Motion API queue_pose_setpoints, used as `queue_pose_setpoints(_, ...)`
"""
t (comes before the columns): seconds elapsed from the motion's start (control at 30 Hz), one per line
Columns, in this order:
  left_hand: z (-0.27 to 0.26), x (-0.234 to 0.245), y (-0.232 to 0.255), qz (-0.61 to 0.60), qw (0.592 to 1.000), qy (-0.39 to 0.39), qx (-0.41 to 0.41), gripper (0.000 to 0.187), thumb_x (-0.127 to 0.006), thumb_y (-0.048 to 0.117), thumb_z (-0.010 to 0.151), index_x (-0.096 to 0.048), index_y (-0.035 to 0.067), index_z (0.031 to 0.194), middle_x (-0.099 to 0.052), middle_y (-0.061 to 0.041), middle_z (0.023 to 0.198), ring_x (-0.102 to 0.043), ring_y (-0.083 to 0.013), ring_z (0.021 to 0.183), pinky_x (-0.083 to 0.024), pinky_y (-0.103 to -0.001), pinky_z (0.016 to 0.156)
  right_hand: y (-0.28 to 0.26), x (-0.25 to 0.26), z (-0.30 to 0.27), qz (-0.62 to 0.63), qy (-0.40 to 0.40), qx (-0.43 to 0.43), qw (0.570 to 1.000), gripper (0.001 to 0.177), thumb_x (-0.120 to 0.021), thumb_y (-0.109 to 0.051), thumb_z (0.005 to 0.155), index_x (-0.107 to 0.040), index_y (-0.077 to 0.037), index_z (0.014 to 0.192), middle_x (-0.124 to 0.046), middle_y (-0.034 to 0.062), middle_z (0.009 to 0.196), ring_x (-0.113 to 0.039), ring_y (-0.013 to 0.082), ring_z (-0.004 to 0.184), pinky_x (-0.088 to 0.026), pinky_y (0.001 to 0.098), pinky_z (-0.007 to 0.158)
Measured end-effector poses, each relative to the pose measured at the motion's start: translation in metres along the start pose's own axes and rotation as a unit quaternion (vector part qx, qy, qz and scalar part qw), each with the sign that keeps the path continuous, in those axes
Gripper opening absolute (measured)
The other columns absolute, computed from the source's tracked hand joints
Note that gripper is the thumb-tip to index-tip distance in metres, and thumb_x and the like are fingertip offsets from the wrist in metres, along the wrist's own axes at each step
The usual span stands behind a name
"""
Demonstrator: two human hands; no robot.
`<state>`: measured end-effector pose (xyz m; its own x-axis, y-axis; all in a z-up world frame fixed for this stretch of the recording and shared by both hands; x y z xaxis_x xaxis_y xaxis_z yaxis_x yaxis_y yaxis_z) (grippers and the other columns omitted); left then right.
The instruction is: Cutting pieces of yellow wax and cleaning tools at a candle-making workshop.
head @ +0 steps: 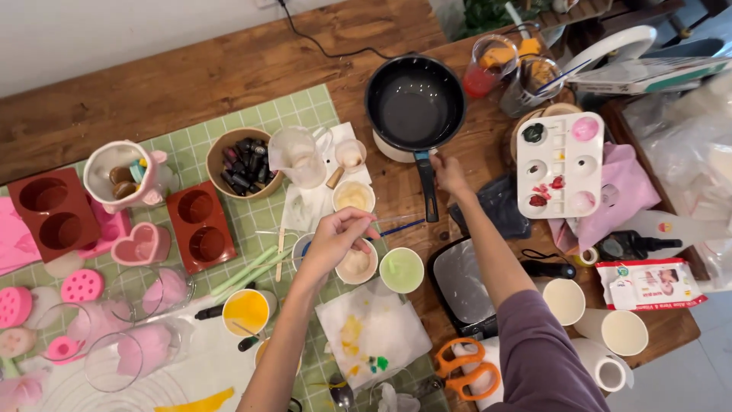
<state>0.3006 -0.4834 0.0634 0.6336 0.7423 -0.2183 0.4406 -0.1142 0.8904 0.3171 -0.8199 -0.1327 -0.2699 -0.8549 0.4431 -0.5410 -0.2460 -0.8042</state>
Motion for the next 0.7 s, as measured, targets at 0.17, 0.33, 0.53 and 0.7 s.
queue_pose_setpoints(0.17, 0.008, -0.004, -0.008, 0.008, 1.000, 0.006, 0.012, 0.022, -0.061, 0.021, 0.101, -0.071, 0.005, 0.113, -0.077, -0.007, 0.090, -0.067, -0.0105, 0.065, -0.055, -0.024, 0.064, -0.010, 0.010, -0.001, -0.070, 0.037, 0.115, 0.990, 0.034, -0.060, -0.028, 0.105, -0.072, 0.003, 0.101, -0.071, 0.0162, 0.074, -0.069, 0.0281, 0.065, -0.053, 0.0413, 0.062)
queue_pose_setpoints(0.33, 0.012, -0.009, -0.006, 0.010, 1.000, -0.001, 0.017, 0.022, -0.061, 0.021, 0.101, -0.071, 0.005, 0.113, -0.076, -0.007, 0.089, -0.068, -0.0114, 0.066, -0.055, -0.025, 0.064, -0.040, 0.023, -0.023, -0.130, 0.131, 0.171, 0.968, 0.032, -0.074, -0.029, 0.093, -0.076, 0.002, 0.093, -0.074, 0.0221, 0.082, -0.074, 0.0364, 0.074, -0.057, 0.0459, 0.073)
queue_pose_setpoints(0.53, 0.012, -0.008, -0.002, 0.012, 1.000, 0.005, 0.022, 0.022, -0.061, 0.020, 0.101, -0.071, 0.004, 0.113, -0.076, -0.008, 0.089, -0.068, -0.0124, 0.066, -0.056, -0.026, 0.065, -0.039, 0.018, -0.022, -0.322, 0.177, 0.268, 0.891, 0.034, -0.080, -0.037, 0.091, -0.077, -0.004, 0.085, -0.070, 0.0202, 0.073, -0.068, 0.0388, 0.067, -0.055, 0.0480, 0.067)
queue_pose_setpoints(0.7, 0.006, -0.009, 0.006, 0.013, 1.000, 0.005, 0.010, 0.022, -0.061, 0.019, 0.101, -0.070, 0.004, 0.113, -0.076, -0.008, 0.090, -0.068, -0.0123, 0.067, -0.056, -0.025, 0.066, -0.038, 0.012, -0.029, -0.374, 0.197, 0.296, 0.857, 0.025, -0.076, -0.030, 0.093, -0.077, -0.006, 0.090, -0.070, 0.0163, 0.067, -0.067, 0.0367, 0.059, -0.050, 0.0498, 0.058)
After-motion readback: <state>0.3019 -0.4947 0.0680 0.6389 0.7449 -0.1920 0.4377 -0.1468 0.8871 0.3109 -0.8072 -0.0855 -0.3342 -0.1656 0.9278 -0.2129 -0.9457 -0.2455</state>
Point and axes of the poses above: each hand's wrist, its own z-axis towards the middle knuckle, its own x-axis out of the back of the hand, y = z × x, the point moved 7 cm from there along z, towards the middle knuckle
